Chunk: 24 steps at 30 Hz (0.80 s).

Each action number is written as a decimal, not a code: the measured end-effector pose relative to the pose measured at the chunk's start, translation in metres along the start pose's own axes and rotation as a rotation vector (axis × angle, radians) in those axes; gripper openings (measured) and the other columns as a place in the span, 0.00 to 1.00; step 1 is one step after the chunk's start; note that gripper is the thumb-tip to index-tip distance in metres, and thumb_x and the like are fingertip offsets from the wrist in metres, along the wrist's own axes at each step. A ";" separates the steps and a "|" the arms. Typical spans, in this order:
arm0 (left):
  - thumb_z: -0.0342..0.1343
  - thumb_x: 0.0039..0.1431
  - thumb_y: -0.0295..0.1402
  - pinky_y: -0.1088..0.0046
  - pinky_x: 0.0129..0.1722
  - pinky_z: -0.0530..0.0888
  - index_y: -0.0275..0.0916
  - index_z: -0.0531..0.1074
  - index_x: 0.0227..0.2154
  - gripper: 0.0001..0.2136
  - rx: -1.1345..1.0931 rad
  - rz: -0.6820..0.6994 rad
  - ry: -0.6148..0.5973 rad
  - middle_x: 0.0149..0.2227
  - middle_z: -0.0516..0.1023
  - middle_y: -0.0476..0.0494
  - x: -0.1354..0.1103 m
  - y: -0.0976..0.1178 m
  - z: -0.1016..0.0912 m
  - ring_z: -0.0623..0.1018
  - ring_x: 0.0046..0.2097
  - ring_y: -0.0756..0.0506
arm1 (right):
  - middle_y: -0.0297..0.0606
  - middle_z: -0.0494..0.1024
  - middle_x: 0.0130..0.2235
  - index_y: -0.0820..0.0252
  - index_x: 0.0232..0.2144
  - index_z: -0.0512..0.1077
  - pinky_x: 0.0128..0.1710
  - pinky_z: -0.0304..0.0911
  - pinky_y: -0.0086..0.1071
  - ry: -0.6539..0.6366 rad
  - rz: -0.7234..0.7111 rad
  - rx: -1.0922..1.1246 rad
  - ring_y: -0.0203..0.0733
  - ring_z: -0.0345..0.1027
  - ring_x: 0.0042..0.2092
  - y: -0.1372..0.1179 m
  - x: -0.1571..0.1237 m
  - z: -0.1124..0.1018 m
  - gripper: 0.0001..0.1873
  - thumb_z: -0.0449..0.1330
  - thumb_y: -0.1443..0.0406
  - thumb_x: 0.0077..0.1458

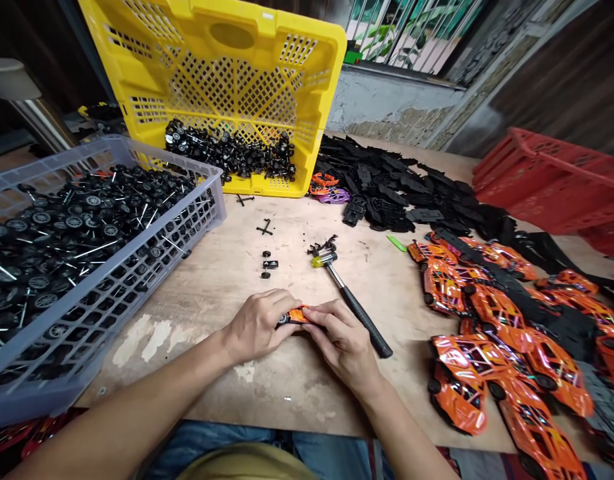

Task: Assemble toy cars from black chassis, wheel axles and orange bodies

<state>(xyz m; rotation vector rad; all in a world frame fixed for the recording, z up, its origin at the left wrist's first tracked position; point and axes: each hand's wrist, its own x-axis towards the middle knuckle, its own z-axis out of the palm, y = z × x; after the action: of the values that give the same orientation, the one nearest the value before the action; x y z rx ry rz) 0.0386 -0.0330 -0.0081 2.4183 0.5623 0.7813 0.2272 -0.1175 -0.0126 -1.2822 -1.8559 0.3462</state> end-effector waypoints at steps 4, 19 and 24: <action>0.57 0.60 0.33 0.68 0.41 0.73 0.36 0.70 0.44 0.11 -0.080 -0.013 -0.004 0.39 0.76 0.40 0.001 -0.003 0.000 0.75 0.41 0.44 | 0.41 0.72 0.40 0.55 0.47 0.70 0.39 0.70 0.37 -0.027 0.014 -0.063 0.42 0.70 0.41 -0.002 0.003 0.001 0.13 0.60 0.68 0.59; 0.55 0.55 0.27 0.67 0.39 0.72 0.36 0.69 0.39 0.08 -0.035 -0.088 -0.084 0.37 0.75 0.40 0.000 -0.002 0.000 0.75 0.39 0.42 | 0.41 0.75 0.34 0.58 0.36 0.73 0.37 0.65 0.38 -0.109 -0.020 -0.201 0.43 0.67 0.36 -0.018 0.022 0.001 0.03 0.59 0.66 0.60; 0.57 0.59 0.32 0.68 0.38 0.72 0.36 0.70 0.41 0.09 -0.097 -0.080 -0.059 0.37 0.76 0.39 -0.001 -0.003 0.001 0.76 0.39 0.42 | 0.41 0.77 0.38 0.56 0.43 0.74 0.40 0.69 0.36 0.003 0.111 0.067 0.43 0.72 0.40 -0.003 0.006 -0.001 0.10 0.62 0.64 0.57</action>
<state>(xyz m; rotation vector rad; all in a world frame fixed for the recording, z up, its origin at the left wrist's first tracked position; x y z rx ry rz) 0.0380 -0.0315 -0.0108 2.3079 0.5805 0.6851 0.2250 -0.1139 -0.0075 -1.3417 -1.7602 0.4614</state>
